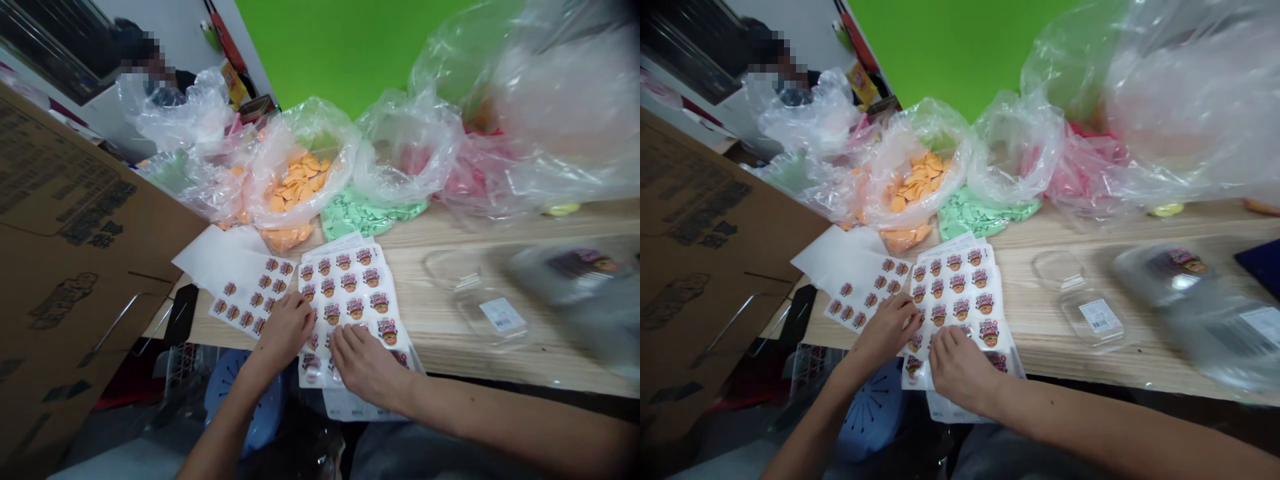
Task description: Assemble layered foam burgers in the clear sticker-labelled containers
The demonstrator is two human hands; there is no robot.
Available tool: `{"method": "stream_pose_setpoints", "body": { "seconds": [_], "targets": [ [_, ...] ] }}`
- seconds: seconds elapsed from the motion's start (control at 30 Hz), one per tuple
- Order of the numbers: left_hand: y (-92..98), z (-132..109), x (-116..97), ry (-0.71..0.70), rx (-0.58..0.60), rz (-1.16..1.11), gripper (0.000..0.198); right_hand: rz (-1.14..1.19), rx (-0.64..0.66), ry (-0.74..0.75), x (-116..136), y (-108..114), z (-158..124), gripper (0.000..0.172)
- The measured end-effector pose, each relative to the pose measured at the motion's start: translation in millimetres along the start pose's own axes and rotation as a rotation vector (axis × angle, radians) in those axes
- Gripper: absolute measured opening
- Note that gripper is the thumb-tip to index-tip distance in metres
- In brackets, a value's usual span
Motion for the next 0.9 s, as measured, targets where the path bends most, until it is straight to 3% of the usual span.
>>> {"method": "stream_pose_setpoints", "body": {
  "seconds": [0.17, 0.3, 0.5, 0.7, 0.8, 0.9],
  "targets": [
    [-4.1, 11.0, -7.9, -0.036, 0.027, 0.071, 0.020, 0.046, -0.030, 0.102, 7.5, 13.1, -6.6, 0.023],
    [-5.7, 26.4, -29.2, -0.116, 0.064, 0.081, 0.017, 0.097, -0.054, 0.135, 13.7, 13.9, -10.0, 0.022],
    [-7.7, 36.5, -55.7, -0.230, 0.133, 0.085, 0.016, 0.114, -0.057, -0.011, 21.4, -0.4, -18.3, 0.035],
    [-1.8, 22.5, -20.9, -0.159, 0.127, 0.149, 0.021, 0.123, -0.055, -0.085, 18.8, -1.6, -28.5, 0.034],
    [0.4, 22.3, -4.0, -0.088, 0.058, 0.177, 0.026, 0.145, -0.055, -0.088, 18.7, -2.3, -27.4, 0.031],
    [-6.6, 16.3, -0.3, -0.046, -0.036, 0.155, 0.028, 0.170, -0.064, -0.143, 17.6, -1.0, -29.6, 0.030]
  ]
}}
Point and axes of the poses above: each hand's wrist, its own z-axis towards the middle knuckle, its own y-axis out of the back of the hand, x = y × z, the point moved 2 cm from there along z, towards the middle knuckle, and after that the axes turned 8 degrees about -x, right-handed, at the moved point
